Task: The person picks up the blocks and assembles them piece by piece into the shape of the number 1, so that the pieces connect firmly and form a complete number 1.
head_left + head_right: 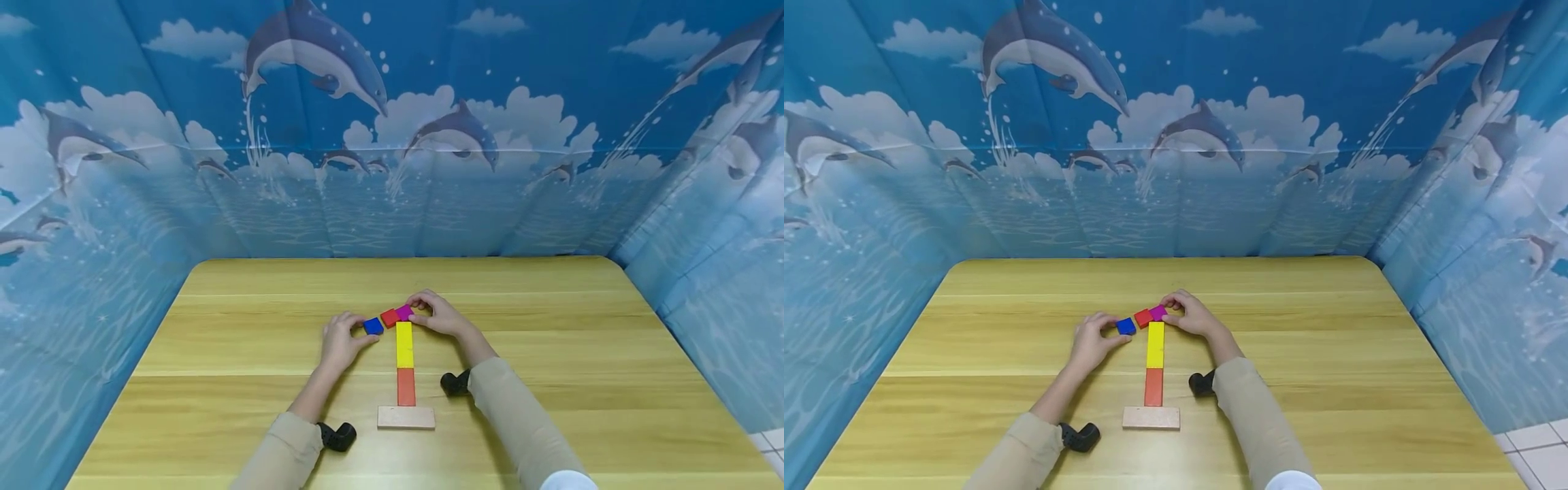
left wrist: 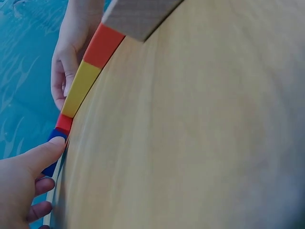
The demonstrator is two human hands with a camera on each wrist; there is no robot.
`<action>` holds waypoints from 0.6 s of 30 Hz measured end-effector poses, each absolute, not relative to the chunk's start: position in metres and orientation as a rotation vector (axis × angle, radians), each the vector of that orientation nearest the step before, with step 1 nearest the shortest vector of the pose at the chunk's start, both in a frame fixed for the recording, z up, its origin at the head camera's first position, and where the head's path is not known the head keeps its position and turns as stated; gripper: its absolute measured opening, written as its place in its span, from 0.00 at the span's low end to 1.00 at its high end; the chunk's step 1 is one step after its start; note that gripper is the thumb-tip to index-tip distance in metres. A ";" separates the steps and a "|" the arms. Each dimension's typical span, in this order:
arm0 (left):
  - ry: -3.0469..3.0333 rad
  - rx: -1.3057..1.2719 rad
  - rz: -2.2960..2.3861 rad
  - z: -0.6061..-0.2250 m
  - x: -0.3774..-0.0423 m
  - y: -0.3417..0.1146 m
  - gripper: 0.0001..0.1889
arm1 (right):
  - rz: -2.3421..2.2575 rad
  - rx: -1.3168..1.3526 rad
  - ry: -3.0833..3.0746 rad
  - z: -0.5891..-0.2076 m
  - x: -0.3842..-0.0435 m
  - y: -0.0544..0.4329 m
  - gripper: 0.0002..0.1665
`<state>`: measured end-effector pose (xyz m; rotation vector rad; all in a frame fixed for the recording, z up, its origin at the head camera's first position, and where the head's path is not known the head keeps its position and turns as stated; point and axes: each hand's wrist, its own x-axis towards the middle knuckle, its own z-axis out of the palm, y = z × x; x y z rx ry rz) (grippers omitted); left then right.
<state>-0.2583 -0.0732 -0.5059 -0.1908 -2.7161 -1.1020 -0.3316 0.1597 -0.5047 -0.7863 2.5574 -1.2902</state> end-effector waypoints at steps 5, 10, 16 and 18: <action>-2.701 -0.193 -1.074 -0.507 -0.259 -0.070 0.20 | -1.298 -0.801 2.558 -0.506 -0.332 0.160 0.17; -2.691 -0.189 -1.057 -0.509 -0.260 -0.067 0.20 | -1.292 -0.779 2.553 -0.506 -0.332 0.159 0.17; -2.703 -0.176 -1.052 -0.511 -0.261 -0.065 0.21 | -1.292 -0.782 2.550 -0.505 -0.332 0.160 0.17; -2.707 -0.177 -1.048 -0.511 -0.261 -0.064 0.21 | -1.295 -0.786 2.554 -0.505 -0.332 0.161 0.17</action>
